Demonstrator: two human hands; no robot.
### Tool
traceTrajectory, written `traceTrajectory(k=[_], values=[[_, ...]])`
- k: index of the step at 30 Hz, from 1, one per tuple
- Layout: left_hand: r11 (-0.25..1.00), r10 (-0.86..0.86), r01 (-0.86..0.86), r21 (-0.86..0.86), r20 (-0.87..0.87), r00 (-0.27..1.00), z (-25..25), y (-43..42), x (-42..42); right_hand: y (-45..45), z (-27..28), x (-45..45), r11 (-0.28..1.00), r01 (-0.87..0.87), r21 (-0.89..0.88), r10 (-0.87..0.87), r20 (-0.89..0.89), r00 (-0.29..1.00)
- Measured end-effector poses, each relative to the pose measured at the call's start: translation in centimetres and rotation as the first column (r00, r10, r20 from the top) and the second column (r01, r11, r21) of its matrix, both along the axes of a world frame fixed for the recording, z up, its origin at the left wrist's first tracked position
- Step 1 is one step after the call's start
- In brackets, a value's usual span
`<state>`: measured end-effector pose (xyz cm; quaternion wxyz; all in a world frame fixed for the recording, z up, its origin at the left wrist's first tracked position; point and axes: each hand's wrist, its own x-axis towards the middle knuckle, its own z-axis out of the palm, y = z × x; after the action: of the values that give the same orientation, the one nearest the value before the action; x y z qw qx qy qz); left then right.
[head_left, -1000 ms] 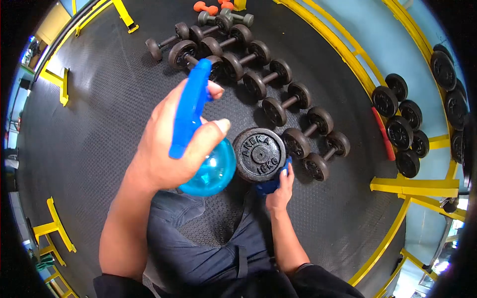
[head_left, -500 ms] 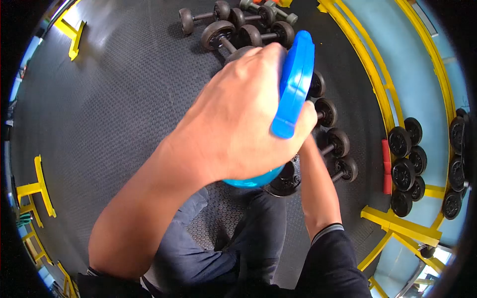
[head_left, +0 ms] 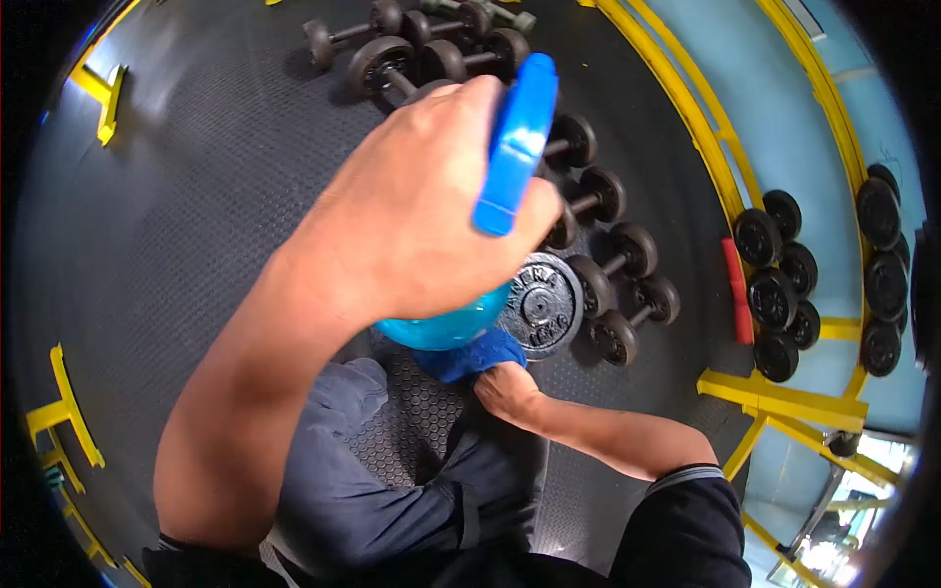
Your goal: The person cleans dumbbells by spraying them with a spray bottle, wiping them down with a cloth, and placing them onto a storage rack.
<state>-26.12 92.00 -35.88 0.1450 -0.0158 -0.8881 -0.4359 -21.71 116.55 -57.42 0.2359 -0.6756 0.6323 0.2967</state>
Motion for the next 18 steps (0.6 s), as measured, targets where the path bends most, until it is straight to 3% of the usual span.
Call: traceTrajectory(k=[1,2,4,5,6,8,9,10,12,13,14,16,18], values=[[1.000,0.001,-0.001,-0.022,0.009,1.000,-0.3,0.0,0.0,2.2,-1.0,-0.1,0.990,0.014,-0.141,-0.004,0.070,0.998],[0.999,0.006,-0.005,-0.046,0.018,1.000,-0.4,-0.1,0.1,4.6,-1.9,-0.2,0.990,0.027,-0.137,-0.019,0.064,0.998],[0.999,-0.015,0.016,-0.050,0.032,0.999,-0.1,-0.1,0.2,6.2,-1.0,-0.7,0.886,0.323,-0.334,-0.245,0.255,0.935],[0.998,-0.015,0.018,-0.058,0.054,0.998,0.0,-0.3,0.2,6.8,-0.5,-1.1,0.509,0.403,-0.761,-0.212,0.343,0.915],[0.998,-0.015,0.018,-0.060,0.051,0.999,0.1,-0.4,0.2,6.8,0.7,-1.0,0.507,0.401,-0.763,-0.212,0.340,0.916],[0.997,0.003,0.001,-0.075,0.049,0.999,0.0,-0.4,0.0,7.9,2.1,-0.4,0.220,0.743,-0.632,-0.676,0.450,0.583],[0.997,0.000,0.004,-0.078,0.045,0.999,-0.4,-0.4,-0.3,8.1,1.1,-0.2,-0.034,0.603,-0.797,-0.717,0.440,0.541],[0.998,-0.008,0.004,-0.067,-0.055,0.998,-1.0,-0.3,-0.6,8.3,0.1,-0.7,-0.240,0.549,-0.801,-0.693,0.537,0.481],[0.997,-0.041,0.031,-0.068,-0.152,0.988,-1.4,0.2,-1.0,8.4,-2.8,-1.4,-0.669,0.518,-0.533,-0.478,0.842,0.249],[0.998,-0.058,0.055,-0.034,-0.109,0.992,-1.3,0.4,-1.1,7.3,-2.3,-1.9,-0.738,0.505,-0.447,-0.403,0.893,0.201],[0.997,-0.075,0.075,0.000,-0.064,0.995,-1.3,0.6,-1.1,6.7,-3.9,-2.7,-0.868,0.486,-0.102,-0.097,0.995,0.037],[0.996,-0.090,0.090,-0.023,-0.023,0.996,-1.7,0.8,-1.2,4.7,-3.1,-5.2,-0.908,0.414,-0.070,-0.057,0.997,0.044],[0.995,-0.093,0.096,-0.039,0.075,0.993,-2.0,0.8,-1.3,5.5,-3.8,-8.5,-0.838,0.538,0.096,0.053,0.994,-0.096]])
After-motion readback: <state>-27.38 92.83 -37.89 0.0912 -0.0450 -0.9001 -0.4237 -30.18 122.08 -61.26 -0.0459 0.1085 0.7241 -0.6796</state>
